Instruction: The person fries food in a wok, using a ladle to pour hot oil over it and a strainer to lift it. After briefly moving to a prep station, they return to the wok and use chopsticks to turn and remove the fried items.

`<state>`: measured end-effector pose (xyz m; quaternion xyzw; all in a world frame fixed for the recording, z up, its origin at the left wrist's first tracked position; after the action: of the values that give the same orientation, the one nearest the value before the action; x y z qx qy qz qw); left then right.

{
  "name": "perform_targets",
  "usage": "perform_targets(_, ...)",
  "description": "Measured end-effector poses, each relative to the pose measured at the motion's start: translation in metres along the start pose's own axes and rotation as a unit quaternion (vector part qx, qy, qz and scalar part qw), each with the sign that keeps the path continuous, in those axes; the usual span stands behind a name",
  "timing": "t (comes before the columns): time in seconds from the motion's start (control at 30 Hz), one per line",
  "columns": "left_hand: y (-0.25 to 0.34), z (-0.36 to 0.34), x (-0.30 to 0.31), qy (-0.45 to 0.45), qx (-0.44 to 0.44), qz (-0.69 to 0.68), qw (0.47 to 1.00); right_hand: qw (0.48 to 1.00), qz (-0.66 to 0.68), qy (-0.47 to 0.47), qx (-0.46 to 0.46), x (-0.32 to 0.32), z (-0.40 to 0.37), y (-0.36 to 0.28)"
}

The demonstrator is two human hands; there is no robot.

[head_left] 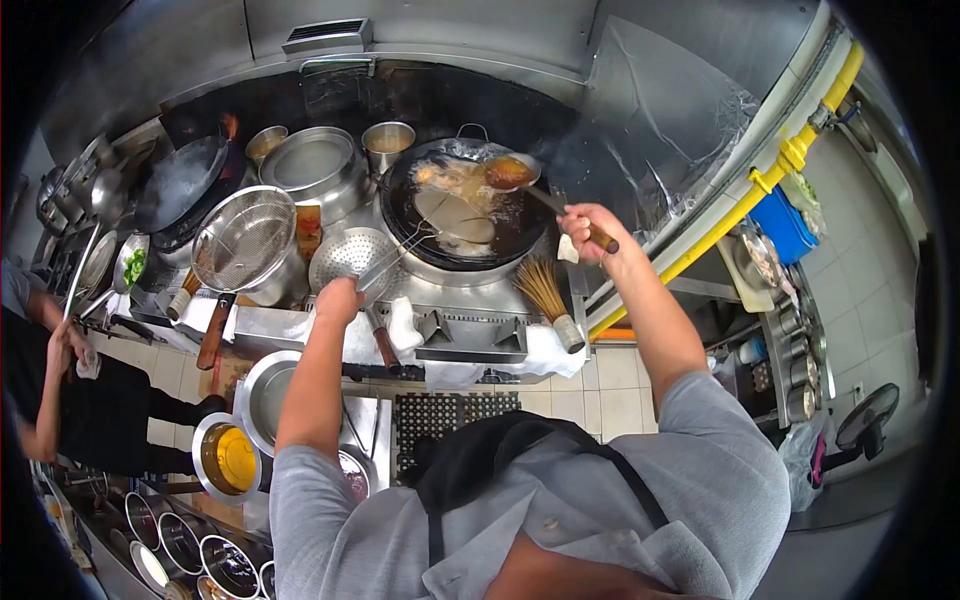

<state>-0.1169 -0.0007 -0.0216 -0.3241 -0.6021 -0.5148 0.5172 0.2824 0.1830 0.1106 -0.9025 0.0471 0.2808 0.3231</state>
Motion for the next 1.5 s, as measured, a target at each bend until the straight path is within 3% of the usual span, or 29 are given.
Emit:
perform_targets(0.2, -0.001, -0.001, -0.021, 0.002, 0.021, -0.009, 1.000, 0.963, -0.210, 0.096, 0.140, -0.030, -0.050, -0.040)
perform_targets(0.4, 0.000, -0.004, -0.028, 0.018, 0.034, -0.004, 0.999, 0.863, -0.384, 0.115, 0.306, -0.068, -0.099, -0.070)
perform_targets(0.57, -0.005, -0.007, -0.027, 0.037, 0.055, -0.014, 0.998, 0.821, -0.424, 0.165, 0.344, -0.062, -0.097, -0.049)
perform_targets(0.77, -0.015, -0.011, -0.013, 0.066, 0.049, -0.022, 0.996, 0.741, -0.569, 0.204, 0.293, 0.014, -0.026, 0.014)
perform_targets(0.87, -0.007, -0.016, 0.006, 0.057, 0.045, -0.008, 0.997, 0.760, -0.555, 0.232, 0.246, 0.046, 0.017, 0.042)
perform_targets(0.9, -0.005, -0.016, 0.006, 0.057, 0.044, -0.008, 0.997, 0.805, -0.491, 0.247, 0.224, 0.044, 0.020, 0.054)
perform_targets(0.97, -0.002, -0.014, 0.009, 0.059, 0.036, 0.027, 0.997, 0.911, -0.360, 0.179, 0.093, 0.043, 0.030, 0.061)
perform_targets(1.03, 0.007, -0.013, 0.008, 0.062, 0.019, 0.058, 0.996, 0.976, -0.173, 0.124, 0.034, 0.037, 0.025, 0.057)
perform_targets(1.1, 0.016, -0.010, 0.007, 0.069, 0.005, 0.084, 0.994, 0.973, -0.180, 0.137, 0.048, 0.026, 0.012, 0.054)
perform_targets(1.17, 0.027, -0.005, 0.008, 0.115, -0.012, 0.110, 0.987, 0.944, -0.251, 0.158, 0.141, 0.013, -0.007, 0.050)
perform_targets(1.33, 0.057, -0.002, 0.043, 0.164, -0.039, 0.128, 0.977, 0.903, -0.327, 0.141, 0.241, -0.005, -0.030, 0.014)
perform_targets(1.5, 0.076, 0.000, 0.070, 0.143, -0.048, 0.139, 0.979, 0.862, -0.387, 0.132, 0.299, -0.021, -0.053, 0.001)
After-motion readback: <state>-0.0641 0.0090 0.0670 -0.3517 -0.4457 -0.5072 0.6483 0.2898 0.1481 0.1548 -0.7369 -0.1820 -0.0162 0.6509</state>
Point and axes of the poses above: each hand's wrist, its own z-axis towards the middle knuckle, its own x-axis out of the back of the hand, y = z × x, the point moved 4 cm from there along z, towards the middle knuckle, and after that the axes turned 4 degrees about y, right-handed, at the moved point
